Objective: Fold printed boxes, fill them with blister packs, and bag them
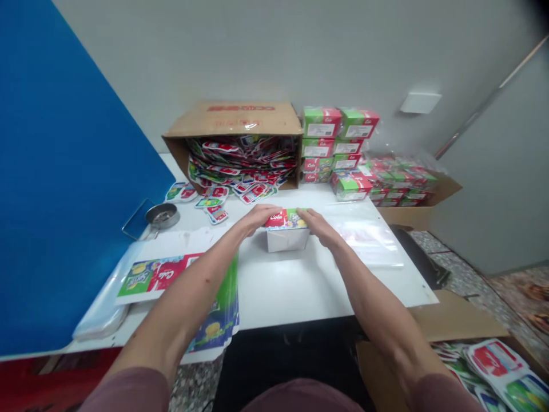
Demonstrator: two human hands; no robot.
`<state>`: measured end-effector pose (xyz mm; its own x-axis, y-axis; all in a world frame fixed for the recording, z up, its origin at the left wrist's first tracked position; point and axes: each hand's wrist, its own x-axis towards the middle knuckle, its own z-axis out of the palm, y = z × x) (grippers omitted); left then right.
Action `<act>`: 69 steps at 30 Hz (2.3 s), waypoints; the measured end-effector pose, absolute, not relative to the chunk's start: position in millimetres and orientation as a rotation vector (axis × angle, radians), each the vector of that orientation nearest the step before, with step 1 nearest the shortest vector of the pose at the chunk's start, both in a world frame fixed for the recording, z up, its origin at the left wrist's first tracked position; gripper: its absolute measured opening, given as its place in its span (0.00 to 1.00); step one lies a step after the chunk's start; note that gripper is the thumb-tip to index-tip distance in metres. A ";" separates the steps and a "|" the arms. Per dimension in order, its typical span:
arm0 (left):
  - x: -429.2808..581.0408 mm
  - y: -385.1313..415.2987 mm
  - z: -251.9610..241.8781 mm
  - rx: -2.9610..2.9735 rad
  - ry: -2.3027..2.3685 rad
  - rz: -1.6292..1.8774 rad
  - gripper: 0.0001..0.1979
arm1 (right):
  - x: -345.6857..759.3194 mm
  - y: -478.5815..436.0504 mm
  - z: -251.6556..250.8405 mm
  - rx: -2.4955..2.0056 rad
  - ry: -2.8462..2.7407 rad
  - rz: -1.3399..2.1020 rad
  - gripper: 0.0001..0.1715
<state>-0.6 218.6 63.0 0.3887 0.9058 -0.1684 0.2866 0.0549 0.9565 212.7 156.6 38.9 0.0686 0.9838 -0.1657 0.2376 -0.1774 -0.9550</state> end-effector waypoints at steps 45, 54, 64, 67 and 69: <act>89.6 51.5 81.6 1.607 1.061 1.064 0.18 | 371.7 45.7 137.8 -1.434 -1.741 -0.116 0.11; 130.7 5.5 -1.0 1.588 0.937 0.735 0.17 | 369.7 63.7 155.9 -1.445 -1.824 -0.142 0.18; 131.3 10.4 4.6 0.781 0.952 0.374 0.40 | 372.1 50.7 253.8 -1.109 -1.250 -0.416 0.14; 130.0 11.3 5.5 0.467 0.893 0.351 0.49 | 395.3 43.4 280.5 -1.023 -1.127 -0.477 0.13; 140.6 18.1 2.8 0.335 0.890 0.375 0.52 | 413.7 36.6 283.9 -1.043 -1.091 -0.393 0.11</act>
<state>140.6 18.1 2.8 0.5729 0.4495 -0.6853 -0.1761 0.8842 0.4327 413.7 36.6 283.9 0.4535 0.2102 0.8661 0.7145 0.4952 -0.4943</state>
